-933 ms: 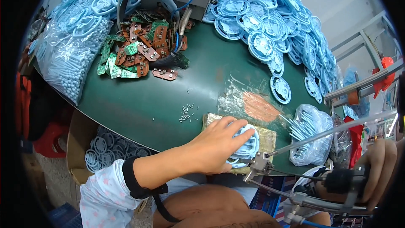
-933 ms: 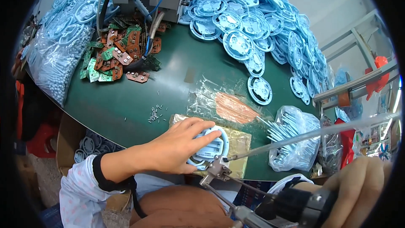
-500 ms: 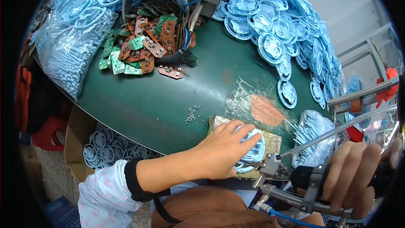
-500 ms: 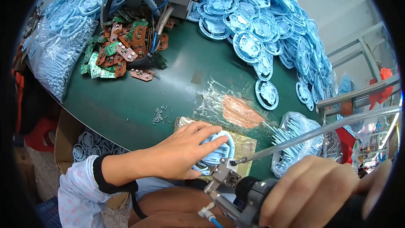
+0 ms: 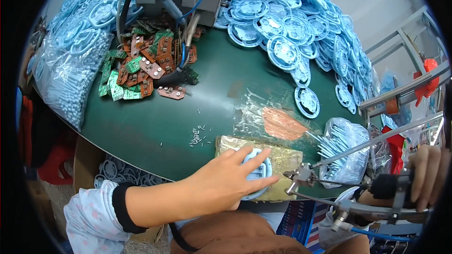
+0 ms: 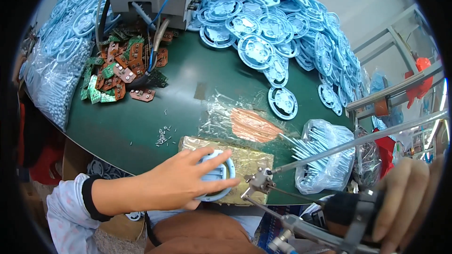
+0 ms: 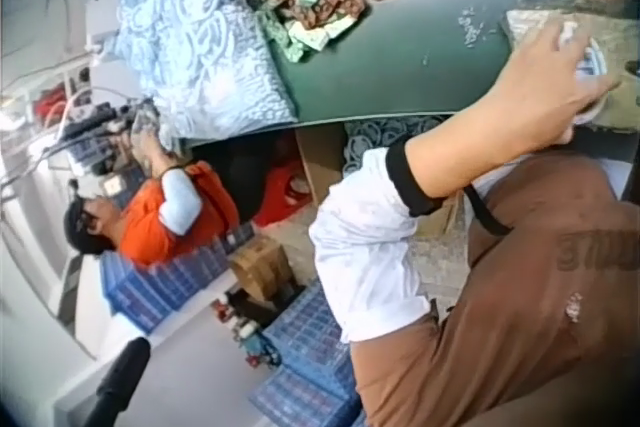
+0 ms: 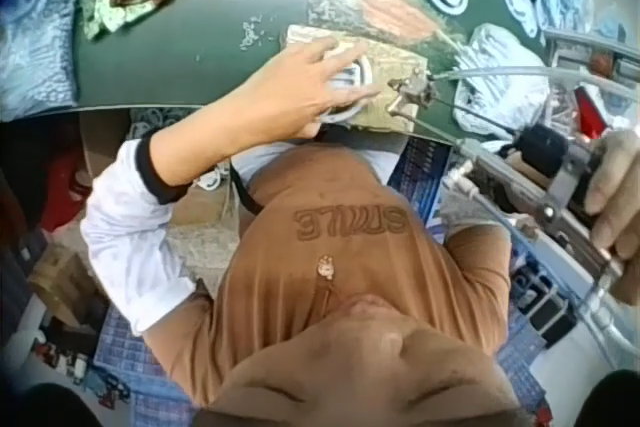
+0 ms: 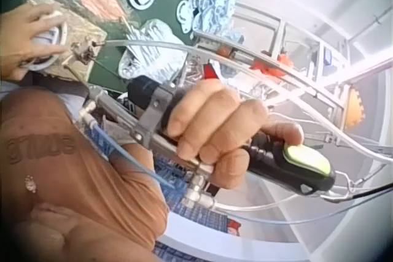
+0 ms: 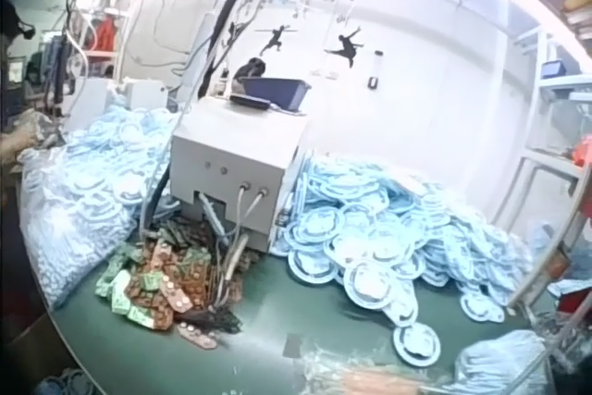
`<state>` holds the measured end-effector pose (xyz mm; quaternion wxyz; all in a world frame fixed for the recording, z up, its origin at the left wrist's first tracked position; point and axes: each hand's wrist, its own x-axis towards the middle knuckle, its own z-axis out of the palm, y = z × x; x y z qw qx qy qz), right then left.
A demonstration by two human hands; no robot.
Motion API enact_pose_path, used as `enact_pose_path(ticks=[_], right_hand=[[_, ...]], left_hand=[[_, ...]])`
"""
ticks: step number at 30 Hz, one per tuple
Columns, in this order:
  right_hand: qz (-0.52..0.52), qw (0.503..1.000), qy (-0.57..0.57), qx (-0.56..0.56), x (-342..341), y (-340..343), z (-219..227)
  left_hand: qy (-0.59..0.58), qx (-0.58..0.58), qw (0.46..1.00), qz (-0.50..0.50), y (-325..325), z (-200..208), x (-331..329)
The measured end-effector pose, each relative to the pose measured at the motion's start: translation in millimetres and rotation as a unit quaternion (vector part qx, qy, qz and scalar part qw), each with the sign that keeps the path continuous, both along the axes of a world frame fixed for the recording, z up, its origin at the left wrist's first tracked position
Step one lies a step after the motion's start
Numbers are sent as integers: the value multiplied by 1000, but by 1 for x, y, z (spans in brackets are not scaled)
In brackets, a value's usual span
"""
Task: Assembling electronic circuit boards into plastic blue housing using a handheld power screwdriver.
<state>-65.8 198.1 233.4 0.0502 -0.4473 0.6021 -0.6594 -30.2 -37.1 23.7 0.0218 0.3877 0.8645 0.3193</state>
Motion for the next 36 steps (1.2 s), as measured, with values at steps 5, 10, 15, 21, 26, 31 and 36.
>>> enact_pose_path(ticks=[5,10,15,21,26,31,36], right_hand=[[-29,993,-41,111,-21,25,-15],[4,998,-38,59,-36,11,-47],[-78,996,30,38,-38,-21,-68],[78,997,-4,-29,-56,-12,-60],[68,997,-2,-22,-34,-6,-18],[43,999,-7,-2,-29,-4,-19],[-78,995,-55,-34,-11,-27,-28]], left_hand=[[66,-169,983,-23,17,15,-5],[43,-131,990,-2,13,9,-3],[31,-130,991,10,15,10,-3],[30,-95,995,0,16,8,-6],[41,-118,992,0,12,8,-4],[-22,-61,998,-13,9,10,-5],[-28,81,993,76,13,-7,-1]])
